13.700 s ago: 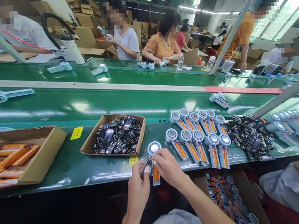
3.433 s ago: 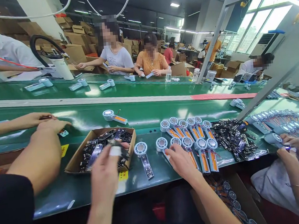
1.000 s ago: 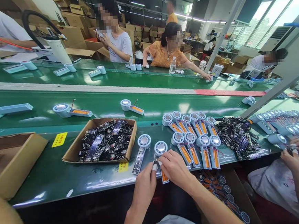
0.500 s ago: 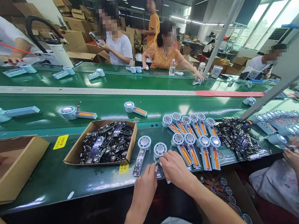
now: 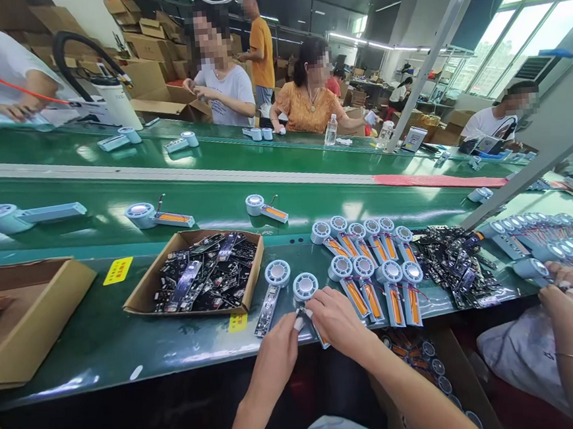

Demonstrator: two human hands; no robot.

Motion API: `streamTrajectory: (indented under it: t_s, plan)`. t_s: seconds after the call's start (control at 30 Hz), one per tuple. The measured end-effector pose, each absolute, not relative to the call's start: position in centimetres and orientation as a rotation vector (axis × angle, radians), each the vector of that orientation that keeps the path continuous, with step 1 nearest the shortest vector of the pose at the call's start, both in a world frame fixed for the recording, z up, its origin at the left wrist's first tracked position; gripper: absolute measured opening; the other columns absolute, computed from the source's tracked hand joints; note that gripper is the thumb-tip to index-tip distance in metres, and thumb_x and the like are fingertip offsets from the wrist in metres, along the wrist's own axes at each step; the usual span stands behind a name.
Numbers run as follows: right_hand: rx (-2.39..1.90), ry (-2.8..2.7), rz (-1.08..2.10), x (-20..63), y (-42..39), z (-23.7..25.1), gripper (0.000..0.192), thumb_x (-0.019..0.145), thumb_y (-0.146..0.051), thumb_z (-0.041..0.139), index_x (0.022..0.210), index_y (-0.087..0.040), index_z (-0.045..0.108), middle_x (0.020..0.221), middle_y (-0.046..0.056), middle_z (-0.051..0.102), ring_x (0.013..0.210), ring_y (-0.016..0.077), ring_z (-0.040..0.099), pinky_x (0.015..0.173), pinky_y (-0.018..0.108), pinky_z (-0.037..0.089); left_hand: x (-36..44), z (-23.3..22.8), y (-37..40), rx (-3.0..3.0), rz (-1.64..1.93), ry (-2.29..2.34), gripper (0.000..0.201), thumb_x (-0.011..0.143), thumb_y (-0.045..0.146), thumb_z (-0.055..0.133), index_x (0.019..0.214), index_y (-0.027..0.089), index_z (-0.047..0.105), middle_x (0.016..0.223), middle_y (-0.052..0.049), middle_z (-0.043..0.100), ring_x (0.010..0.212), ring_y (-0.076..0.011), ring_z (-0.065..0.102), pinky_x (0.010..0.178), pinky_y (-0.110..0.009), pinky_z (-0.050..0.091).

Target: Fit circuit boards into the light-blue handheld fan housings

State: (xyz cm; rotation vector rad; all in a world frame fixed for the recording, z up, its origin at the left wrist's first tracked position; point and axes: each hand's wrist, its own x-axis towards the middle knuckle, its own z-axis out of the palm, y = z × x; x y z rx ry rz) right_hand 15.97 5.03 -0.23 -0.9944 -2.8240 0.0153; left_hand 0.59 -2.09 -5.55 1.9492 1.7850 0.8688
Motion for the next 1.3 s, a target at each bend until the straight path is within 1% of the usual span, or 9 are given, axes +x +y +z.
streamTrajectory:
  t_s: [0.13, 0.37, 0.63, 0.7, 0.83, 0.93, 1.1, 1.23, 1.3]
  plan:
    - [-0.954, -2.802, 0.035, 16.2, 5.3, -0.3, 0.010, 0.093, -0.010, 0.062, 0.087, -0.018, 0.061, 0.089, 0.005, 0.063, 0.083, 0.0205, 0.054, 0.070, 0.033, 0.036, 0.4, -5.8, -2.0, 1.891, 0.925, 1.745, 0.029, 0.097, 0.018, 0.031, 0.089, 0.021, 0.059, 0.084, -0.006, 0.069, 0.077, -0.0211, 0.069, 0.068, -0.031, 0.052]
    - [-0.975, -2.833, 0.014, 15.8, 5.2, -0.1, 0.012, 0.092, -0.009, 0.061, 0.085, -0.018, 0.062, 0.088, 0.005, 0.063, 0.083, 0.0211, 0.054, 0.069, 0.033, 0.037, 0.8, -6.6, -2.0, 1.796, 1.001, 1.770, 0.032, 0.096, 0.022, 0.031, 0.100, 0.019, 0.063, 0.094, -0.012, 0.073, 0.086, -0.0247, 0.071, 0.074, -0.035, 0.054]
    - [-1.027, -2.758, 0.165, 16.0, 5.2, -0.4, 0.011, 0.093, -0.008, 0.059, 0.090, -0.017, 0.063, 0.091, 0.004, 0.066, 0.084, 0.0198, 0.057, 0.075, 0.031, 0.041, 0.2, -5.7, -1.9, 1.793, 1.015, 1.675, 0.031, 0.097, 0.023, 0.033, 0.095, 0.021, 0.064, 0.091, -0.008, 0.072, 0.083, -0.0233, 0.071, 0.072, -0.034, 0.053]
    - [-1.038, -2.735, 0.183, 16.1, 5.3, -0.6, 0.012, 0.092, -0.006, 0.060, 0.093, -0.017, 0.064, 0.092, 0.004, 0.067, 0.085, 0.0198, 0.058, 0.076, 0.031, 0.042, 0.1, -5.8, -1.9, 1.792, 1.025, 1.658, 0.032, 0.096, 0.023, 0.034, 0.098, 0.021, 0.065, 0.091, -0.008, 0.073, 0.083, -0.0231, 0.072, 0.072, -0.033, 0.054]
    - [-0.960, -2.715, 0.267, 16.4, 5.8, -0.4, 0.020, 0.095, -0.009, 0.060, 0.111, -0.019, 0.065, 0.097, 0.005, 0.068, 0.087, 0.0193, 0.058, 0.076, 0.029, 0.044, 0.0, -6.2, -1.7, 1.772, 1.063, 1.659, 0.034, 0.095, 0.026, 0.035, 0.103, 0.020, 0.067, 0.096, -0.011, 0.075, 0.088, -0.0249, 0.074, 0.074, -0.035, 0.057]
    - [-0.869, -2.735, 0.328, 16.7, 6.5, -0.3, 0.018, 0.096, -0.011, 0.059, 0.110, -0.020, 0.068, 0.098, 0.004, 0.069, 0.088, 0.0182, 0.058, 0.078, 0.028, 0.045, 0.0, -6.5, -1.5, 1.769, 1.084, 1.643, 0.036, 0.095, 0.029, 0.035, 0.104, 0.020, 0.069, 0.098, -0.012, 0.077, 0.088, -0.0254, 0.074, 0.075, -0.035, 0.059]
    - [-0.810, -2.743, 0.299, 16.6, 6.8, -1.0, 0.010, 0.097, -0.016, 0.061, 0.103, -0.019, 0.068, 0.101, 0.003, 0.071, 0.091, 0.0152, 0.061, 0.082, 0.027, 0.045, -0.3, -8.4, -1.1, 1.755, 1.159, 1.696, 0.034, 0.089, 0.037, 0.041, 0.094, 0.024, 0.071, 0.093, -0.009, 0.079, 0.083, -0.0263, 0.075, 0.072, -0.034, 0.061]
    - [-0.920, -2.694, 0.258, 16.0, 6.1, -2.1, 0.011, 0.097, -0.019, 0.060, 0.107, -0.021, 0.066, 0.107, 0.002, 0.072, 0.099, 0.0145, 0.063, 0.086, 0.026, 0.046, -0.9, -11.0, -0.5, 1.714, 1.234, 1.761, 0.030, 0.085, 0.045, 0.046, 0.093, 0.028, 0.070, 0.091, -0.006, 0.079, 0.082, -0.0274, 0.076, 0.070, -0.035, 0.061]
    - [-1.029, -2.603, 0.275, 15.8, 5.4, -2.3, 0.018, 0.096, -0.020, 0.062, 0.114, -0.020, 0.065, 0.112, 0.003, 0.070, 0.103, 0.0158, 0.063, 0.090, 0.026, 0.047, -1.3, -11.7, -0.4, 1.693, 1.234, 1.789, 0.029, 0.084, 0.045, 0.045, 0.093, 0.029, 0.068, 0.089, -0.006, 0.079, 0.080, -0.0284, 0.076, 0.068, -0.036, 0.060]
